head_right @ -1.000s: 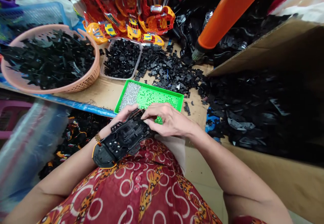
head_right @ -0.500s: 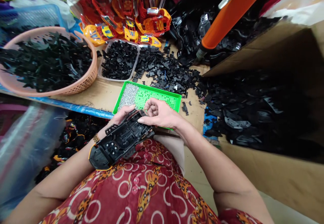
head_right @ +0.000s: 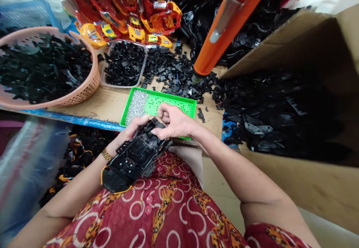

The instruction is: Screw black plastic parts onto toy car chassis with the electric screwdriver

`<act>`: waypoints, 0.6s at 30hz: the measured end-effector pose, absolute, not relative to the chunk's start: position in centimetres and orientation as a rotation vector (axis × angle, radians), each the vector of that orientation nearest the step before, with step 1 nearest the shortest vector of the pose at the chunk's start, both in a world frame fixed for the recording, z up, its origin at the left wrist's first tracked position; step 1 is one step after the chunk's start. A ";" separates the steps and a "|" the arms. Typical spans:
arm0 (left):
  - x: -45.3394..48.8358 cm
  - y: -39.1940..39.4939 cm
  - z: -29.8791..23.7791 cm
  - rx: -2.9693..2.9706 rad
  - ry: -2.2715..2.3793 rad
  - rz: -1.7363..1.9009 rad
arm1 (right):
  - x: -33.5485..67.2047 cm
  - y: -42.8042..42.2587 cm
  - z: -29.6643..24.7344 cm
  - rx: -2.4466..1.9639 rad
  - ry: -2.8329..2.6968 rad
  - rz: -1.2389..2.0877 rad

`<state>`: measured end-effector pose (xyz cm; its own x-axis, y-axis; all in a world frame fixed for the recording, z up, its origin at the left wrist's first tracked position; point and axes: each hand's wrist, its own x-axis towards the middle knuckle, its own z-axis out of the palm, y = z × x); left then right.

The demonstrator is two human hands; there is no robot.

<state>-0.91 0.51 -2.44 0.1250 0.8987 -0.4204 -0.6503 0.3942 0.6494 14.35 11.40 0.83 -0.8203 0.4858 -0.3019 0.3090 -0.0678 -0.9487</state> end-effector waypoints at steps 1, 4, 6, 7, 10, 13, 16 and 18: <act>-0.7 0.9 -2.1 0.338 0.844 1.127 | 14.4 11.6 0.9 -0.895 -2.061 1.984; -0.2 1.5 -1.3 0.366 0.829 1.163 | 14.6 12.2 1.2 -0.925 -2.013 1.898; -0.2 1.4 -1.2 0.435 0.862 1.237 | 14.9 12.2 1.5 -0.923 -1.937 1.857; -0.1 1.2 -1.2 0.475 0.879 1.270 | 15.2 12.1 1.6 -0.912 -1.921 1.833; 0.2 -0.1 -1.4 0.512 0.919 1.329 | 16.3 11.0 1.6 -0.838 -1.997 1.742; 0.4 -1.5 -1.6 0.491 0.957 1.310 | 17.3 9.6 1.2 -0.757 -2.081 1.674; 0.1 -2.3 -1.6 0.568 1.027 1.249 | 17.9 8.4 0.5 -0.743 -2.078 1.646; -0.5 -2.3 -1.7 0.652 1.061 1.195 | 18.1 7.9 0.0 -0.747 -2.078 1.641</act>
